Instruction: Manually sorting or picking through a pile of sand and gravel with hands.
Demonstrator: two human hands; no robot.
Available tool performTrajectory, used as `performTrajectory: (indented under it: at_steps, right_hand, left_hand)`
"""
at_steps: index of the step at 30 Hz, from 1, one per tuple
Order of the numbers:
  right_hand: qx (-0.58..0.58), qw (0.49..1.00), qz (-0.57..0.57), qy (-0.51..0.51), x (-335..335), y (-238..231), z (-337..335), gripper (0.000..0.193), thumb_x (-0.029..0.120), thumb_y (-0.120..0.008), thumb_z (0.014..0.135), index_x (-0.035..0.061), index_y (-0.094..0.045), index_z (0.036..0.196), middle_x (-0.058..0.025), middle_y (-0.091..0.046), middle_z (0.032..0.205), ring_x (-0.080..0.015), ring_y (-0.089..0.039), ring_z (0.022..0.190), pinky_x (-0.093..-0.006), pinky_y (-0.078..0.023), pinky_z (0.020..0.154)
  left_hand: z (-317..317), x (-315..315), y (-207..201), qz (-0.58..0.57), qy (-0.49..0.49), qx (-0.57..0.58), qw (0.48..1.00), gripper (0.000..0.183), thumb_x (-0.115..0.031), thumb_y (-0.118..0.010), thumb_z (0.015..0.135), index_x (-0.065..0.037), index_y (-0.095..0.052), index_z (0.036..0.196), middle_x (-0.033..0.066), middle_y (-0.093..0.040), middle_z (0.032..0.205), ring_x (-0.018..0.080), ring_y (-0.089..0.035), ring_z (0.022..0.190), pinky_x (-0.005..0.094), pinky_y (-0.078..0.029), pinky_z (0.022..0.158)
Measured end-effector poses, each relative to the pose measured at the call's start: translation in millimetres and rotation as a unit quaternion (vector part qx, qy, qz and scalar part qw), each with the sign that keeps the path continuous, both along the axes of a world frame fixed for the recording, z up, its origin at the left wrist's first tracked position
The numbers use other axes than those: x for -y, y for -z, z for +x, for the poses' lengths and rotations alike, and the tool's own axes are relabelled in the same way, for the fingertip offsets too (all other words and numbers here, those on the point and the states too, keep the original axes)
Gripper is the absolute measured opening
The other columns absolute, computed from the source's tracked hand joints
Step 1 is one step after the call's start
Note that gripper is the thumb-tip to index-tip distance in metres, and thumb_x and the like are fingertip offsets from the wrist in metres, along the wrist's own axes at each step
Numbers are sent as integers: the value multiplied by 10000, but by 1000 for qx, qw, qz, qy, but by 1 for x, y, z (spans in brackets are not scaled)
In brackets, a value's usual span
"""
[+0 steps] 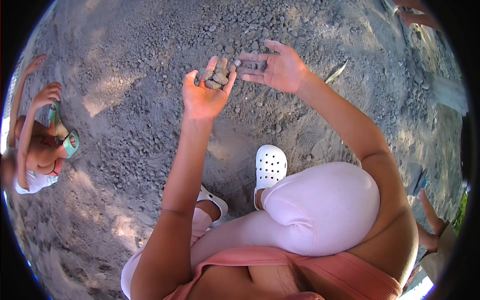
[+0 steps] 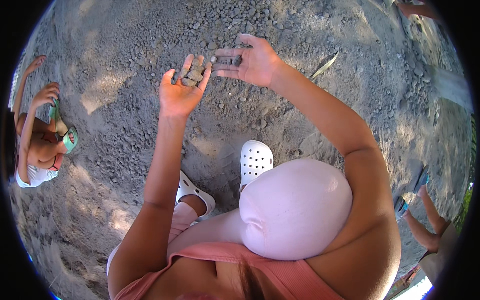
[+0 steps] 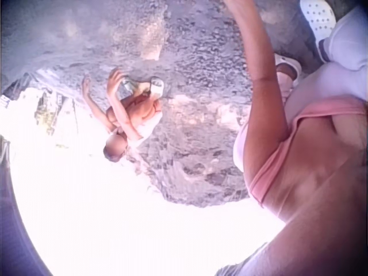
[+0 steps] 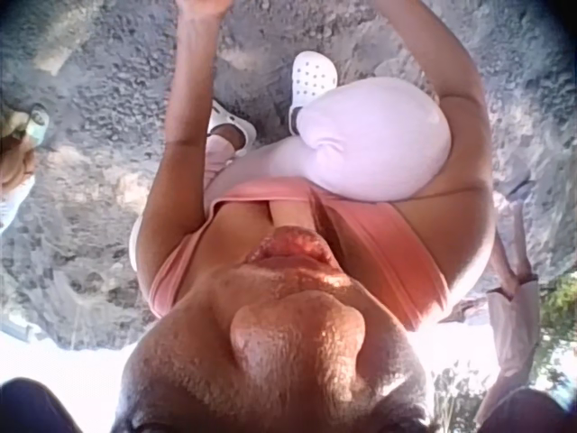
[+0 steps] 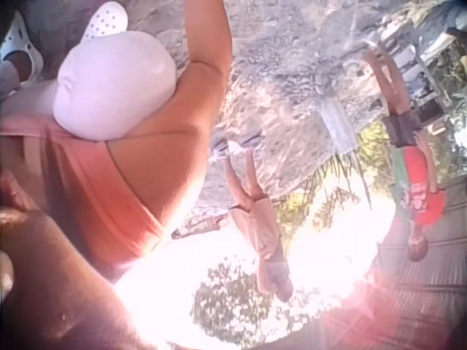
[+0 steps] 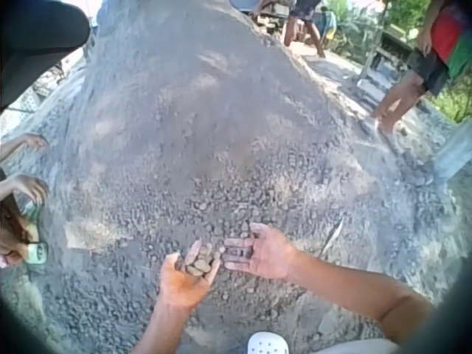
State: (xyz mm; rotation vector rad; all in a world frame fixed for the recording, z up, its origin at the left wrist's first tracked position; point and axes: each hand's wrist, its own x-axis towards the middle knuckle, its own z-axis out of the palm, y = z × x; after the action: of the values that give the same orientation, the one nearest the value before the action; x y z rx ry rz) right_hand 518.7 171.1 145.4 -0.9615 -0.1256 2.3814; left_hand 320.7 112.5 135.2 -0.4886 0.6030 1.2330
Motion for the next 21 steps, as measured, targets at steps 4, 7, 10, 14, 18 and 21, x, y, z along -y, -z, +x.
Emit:
performTrajectory:
  at_steps: [4, 7, 10, 14, 18, 21]
  right_hand:
    - [-21, 1000, -5, -11, 2, -2, -5, 659, 396, -297, 964, -163, -317, 1312, -250, -361, 1371, -397, -363, 1276, -445, -373, 1036]
    - [15, 1000, -5, -9, 3, 9, -7, 629, 406, -323, 957, -93, -350, 1339, -234, -353, 1382, -347, -375, 1277, -421, -372, 1032]
    - [395, 862, 270, -166, 3, 37, -3, 583, 420, -397, 939, 17, -396, 1360, -222, -354, 1391, -296, -384, 1277, -404, -378, 1017]
    - [538, 729, 382, -181, -2, 37, 2, 597, 437, -501, 892, 75, -418, 1360, -205, -364, 1397, -293, -399, 1255, -464, -394, 978]
    - [271, 941, 148, -140, 13, 24, -1, 678, 468, -486, 895, 70, -308, 1414, -205, -468, 1262, -324, -520, 1078, -506, -414, 932]
    - [117, 986, -38, -112, 32, 9, -15, 736, 500, -463, 890, 32, -251, 1417, -160, -535, 1141, -332, -527, 1033, -501, -429, 900]
  left_hand:
    - [-2, 1, 0, -5, -10, -8, 1000, 521, -363, -275, 971, 8, -435, 1300, 183, -449, 1329, 358, -400, 1254, 485, -308, 1083]
    - [-2, 2, 3, -13, -12, -19, 1000, 520, -361, -290, 962, 13, -443, 1289, 177, -461, 1308, 352, -428, 1220, 471, -324, 1073]
    - [-1, 2, 1, -19, -10, -25, 999, 511, -354, -295, 963, 17, -450, 1279, 180, -463, 1301, 348, -433, 1212, 473, -341, 1062]
    - [1, 3, 0, -31, -8, -32, 999, 496, -340, -305, 959, 17, -461, 1266, 179, -467, 1294, 326, -439, 1209, 474, -347, 1057]
    - [17, 5, 0, -25, 19, -83, 996, 492, -329, -299, 951, 8, -462, 1270, 167, -481, 1270, 299, -467, 1173, 459, -355, 1048]
    - [47, 17, -17, 70, 69, -225, 969, 513, -331, -298, 935, 21, -462, 1270, 153, -484, 1252, 277, -476, 1149, 437, -359, 1032]
